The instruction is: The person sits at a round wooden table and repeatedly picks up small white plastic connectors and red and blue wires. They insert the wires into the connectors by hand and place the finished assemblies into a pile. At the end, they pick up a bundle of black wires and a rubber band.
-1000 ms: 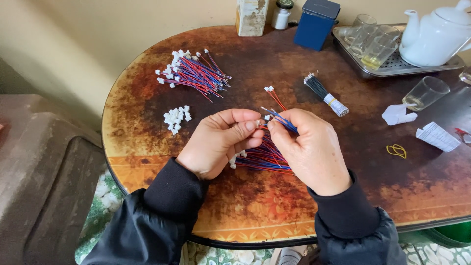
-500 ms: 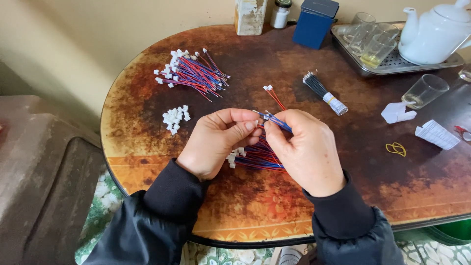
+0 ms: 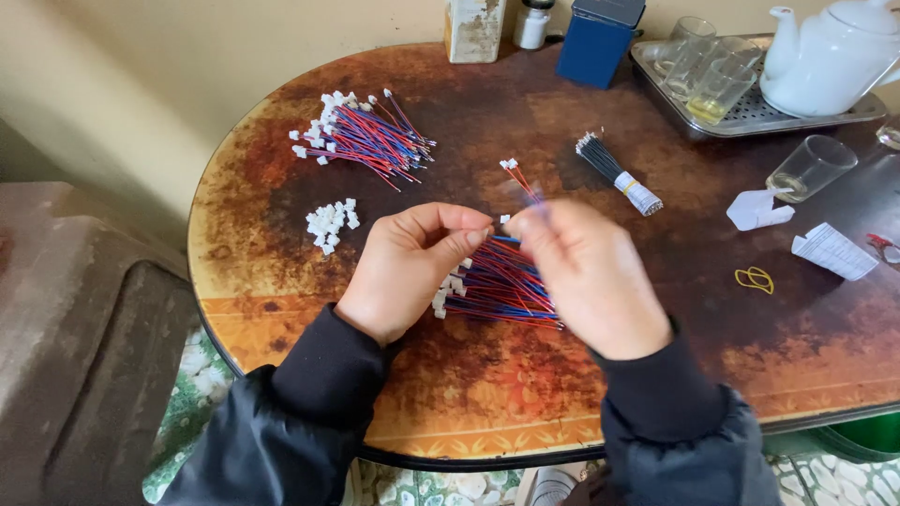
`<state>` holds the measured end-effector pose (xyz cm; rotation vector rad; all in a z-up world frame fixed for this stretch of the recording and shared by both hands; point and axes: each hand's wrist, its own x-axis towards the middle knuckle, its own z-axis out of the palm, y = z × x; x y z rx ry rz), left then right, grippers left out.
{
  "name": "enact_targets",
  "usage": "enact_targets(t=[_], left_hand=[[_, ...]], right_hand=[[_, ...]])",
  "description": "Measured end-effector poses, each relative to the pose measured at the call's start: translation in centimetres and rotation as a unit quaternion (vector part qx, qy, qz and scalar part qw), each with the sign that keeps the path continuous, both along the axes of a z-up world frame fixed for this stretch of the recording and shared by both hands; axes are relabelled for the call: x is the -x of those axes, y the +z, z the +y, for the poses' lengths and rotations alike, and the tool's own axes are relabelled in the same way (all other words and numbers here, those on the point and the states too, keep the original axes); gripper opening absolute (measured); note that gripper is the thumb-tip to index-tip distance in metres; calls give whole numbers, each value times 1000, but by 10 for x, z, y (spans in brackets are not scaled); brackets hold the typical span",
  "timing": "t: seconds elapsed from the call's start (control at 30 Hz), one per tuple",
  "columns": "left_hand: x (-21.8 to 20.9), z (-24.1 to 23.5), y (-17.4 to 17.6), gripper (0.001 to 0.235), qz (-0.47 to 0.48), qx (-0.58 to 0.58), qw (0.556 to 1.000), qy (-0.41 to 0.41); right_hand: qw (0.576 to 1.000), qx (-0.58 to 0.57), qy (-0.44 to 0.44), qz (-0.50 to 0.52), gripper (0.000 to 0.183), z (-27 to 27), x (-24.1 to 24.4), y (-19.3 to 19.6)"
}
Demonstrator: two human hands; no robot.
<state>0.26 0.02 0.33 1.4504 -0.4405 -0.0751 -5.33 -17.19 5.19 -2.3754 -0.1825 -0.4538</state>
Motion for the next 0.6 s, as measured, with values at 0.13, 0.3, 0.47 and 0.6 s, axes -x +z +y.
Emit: enact_targets(t=[0.13,0.3,0.47,0.6], left_hand=[[-3,9,4,11,-27,-122,992,36],[-28,0,3,14,-300,-382,870,79],[-53,-47,6,19,-260,-565,783,13],[-66,-71,0,18,-256,-645,720,-32]], right_hand=[[995,-85,-29,-35,32,-37,-2,3],[973,-209,-77,-66,39,-57,6,10],[980,-175,-60,-69,26,-56,4,3],[990,-96,-76,-66,27,-57,5,7]])
